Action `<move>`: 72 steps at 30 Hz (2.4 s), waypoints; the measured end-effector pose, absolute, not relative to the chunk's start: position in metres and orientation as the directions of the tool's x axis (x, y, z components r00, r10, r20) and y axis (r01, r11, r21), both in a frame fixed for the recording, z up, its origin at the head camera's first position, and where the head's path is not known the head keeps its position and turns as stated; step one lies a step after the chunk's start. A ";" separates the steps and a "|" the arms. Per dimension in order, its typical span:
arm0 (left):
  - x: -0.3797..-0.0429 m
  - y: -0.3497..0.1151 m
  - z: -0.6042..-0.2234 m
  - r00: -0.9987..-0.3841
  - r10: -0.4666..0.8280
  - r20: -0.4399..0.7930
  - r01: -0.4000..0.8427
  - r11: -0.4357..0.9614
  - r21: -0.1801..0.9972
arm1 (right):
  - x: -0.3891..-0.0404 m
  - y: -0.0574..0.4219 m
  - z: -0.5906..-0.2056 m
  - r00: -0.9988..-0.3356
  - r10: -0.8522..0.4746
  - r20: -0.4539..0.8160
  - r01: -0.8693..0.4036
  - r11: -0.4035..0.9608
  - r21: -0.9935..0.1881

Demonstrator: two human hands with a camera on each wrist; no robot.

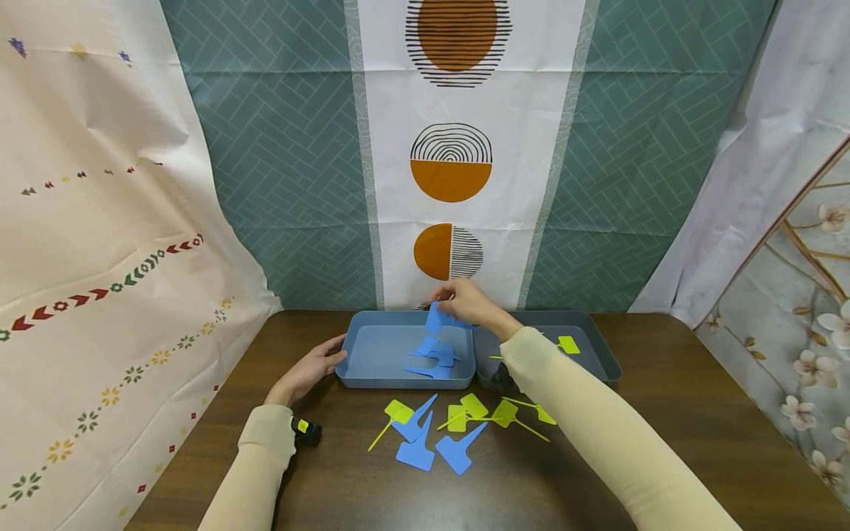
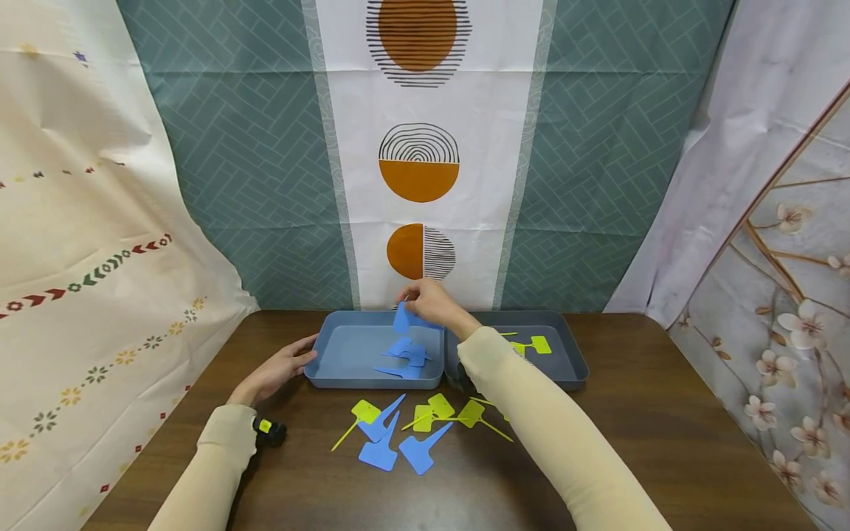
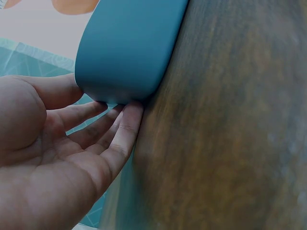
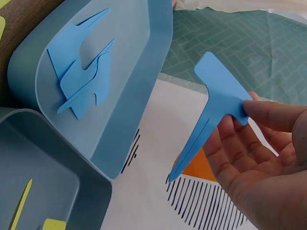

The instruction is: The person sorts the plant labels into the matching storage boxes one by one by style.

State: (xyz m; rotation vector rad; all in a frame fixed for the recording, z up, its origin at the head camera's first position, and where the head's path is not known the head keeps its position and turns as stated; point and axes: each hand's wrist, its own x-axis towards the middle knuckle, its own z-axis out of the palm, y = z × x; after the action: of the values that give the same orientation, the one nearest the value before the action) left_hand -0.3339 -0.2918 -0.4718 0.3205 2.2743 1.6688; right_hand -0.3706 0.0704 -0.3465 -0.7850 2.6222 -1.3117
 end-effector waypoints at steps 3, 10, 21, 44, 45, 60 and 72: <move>-0.334 -0.292 -0.471 -0.929 0.352 -0.109 0.001 0.299 0.954 | -0.371 0.066 -0.348 -0.859 -0.495 0.127 -0.401 0.499 -0.769; -0.333 -0.292 -0.471 -0.928 0.357 -0.104 0.004 0.290 0.957 | -0.371 0.059 -0.350 -0.846 -0.520 0.123 -0.413 0.491 -0.767; -0.333 -0.293 -0.473 -0.929 0.355 -0.101 0.005 0.287 0.958 | -0.372 0.048 -0.360 -0.827 -0.553 0.096 -0.415 0.487 -0.769; -0.333 -0.292 -0.470 -0.930 0.353 -0.104 0.002 0.288 0.958 | -0.366 0.080 -0.352 -0.789 -0.611 0.067 -0.444 0.490 -0.750; -0.333 -0.292 -0.470 -0.929 0.355 -0.103 0.004 0.290 0.957 | -0.364 0.082 -0.352 -0.783 -0.619 0.064 -0.445 0.486 -0.752; -0.334 -0.292 -0.472 -0.932 0.347 -0.103 0.009 0.305 0.952 | -0.348 0.125 -0.354 -0.768 -0.639 0.050 -0.433 0.459 -0.776; -0.334 -0.291 -0.471 -0.929 0.357 -0.100 0.010 0.294 0.956 | -0.334 0.156 -0.356 -0.691 -0.723 0.006 -0.480 0.453 -0.752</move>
State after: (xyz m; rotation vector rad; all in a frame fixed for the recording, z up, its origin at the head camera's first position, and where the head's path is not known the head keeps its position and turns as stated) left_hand -0.3342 -0.2908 -0.4714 0.3330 2.2727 1.6749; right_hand -0.3344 0.1556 -0.3560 -1.0263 2.3924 -1.0872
